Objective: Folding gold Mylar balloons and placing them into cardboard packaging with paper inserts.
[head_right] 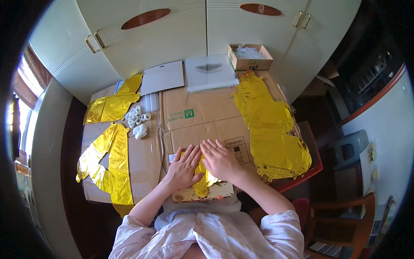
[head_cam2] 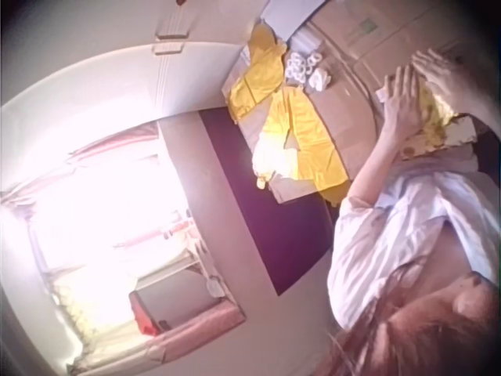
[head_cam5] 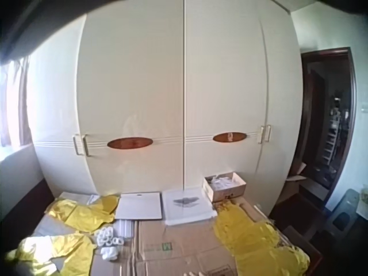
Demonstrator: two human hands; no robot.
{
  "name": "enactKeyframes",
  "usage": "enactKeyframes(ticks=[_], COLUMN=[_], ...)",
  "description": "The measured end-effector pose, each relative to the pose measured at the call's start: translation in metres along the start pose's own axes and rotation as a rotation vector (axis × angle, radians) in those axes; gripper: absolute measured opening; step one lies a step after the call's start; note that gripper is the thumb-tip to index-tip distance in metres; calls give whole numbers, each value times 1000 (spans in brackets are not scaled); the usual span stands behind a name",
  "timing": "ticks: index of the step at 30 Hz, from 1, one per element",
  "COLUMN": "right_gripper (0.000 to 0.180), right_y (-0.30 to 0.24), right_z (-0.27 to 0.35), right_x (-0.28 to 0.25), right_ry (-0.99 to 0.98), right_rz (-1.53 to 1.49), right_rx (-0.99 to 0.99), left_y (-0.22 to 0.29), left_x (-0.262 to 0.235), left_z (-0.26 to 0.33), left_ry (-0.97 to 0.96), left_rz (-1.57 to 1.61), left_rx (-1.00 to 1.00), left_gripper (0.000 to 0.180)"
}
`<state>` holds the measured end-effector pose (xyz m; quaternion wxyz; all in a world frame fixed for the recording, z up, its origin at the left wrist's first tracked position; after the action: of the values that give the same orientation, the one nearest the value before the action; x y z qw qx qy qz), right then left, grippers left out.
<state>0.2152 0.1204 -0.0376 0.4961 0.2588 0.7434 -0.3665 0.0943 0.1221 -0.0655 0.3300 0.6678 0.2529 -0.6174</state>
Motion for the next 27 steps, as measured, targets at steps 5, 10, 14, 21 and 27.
enactKeyframes(ticks=[5,10,14,21,27], right_gripper=[65,67,68,72,76], right_y=[-10,-5,-3,-2,-2], right_z=[8,16,21,23,24], right_x=[27,28,25,27,25], right_ry=[-56,-100,-95,-122,-134], right_rz=[136,197,147,153,147], right_rx=[15,50,79,103,113], left_y=[0,-2,-10,-31,-42], left_x=[-2,-3,-9,-8,-15], left_z=[1,2,9,26,29], left_ry=[29,33,10,-5,-43], left_rz=[41,40,10,1,-51], left_rx=[14,20,10,-24,-90], left_gripper=[77,77,83,92,83])
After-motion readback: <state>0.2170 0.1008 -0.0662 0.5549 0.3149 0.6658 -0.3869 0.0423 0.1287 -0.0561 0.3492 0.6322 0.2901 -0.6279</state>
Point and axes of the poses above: each hand's wrist, its own z-axis away from the middle knuckle, its own x-axis out of the palm, y = z × x, the point moved 7 cm from there along -z, towards the middle knuckle, and after that the axes turned 6 degrees about -x, right-handed, at the moved point
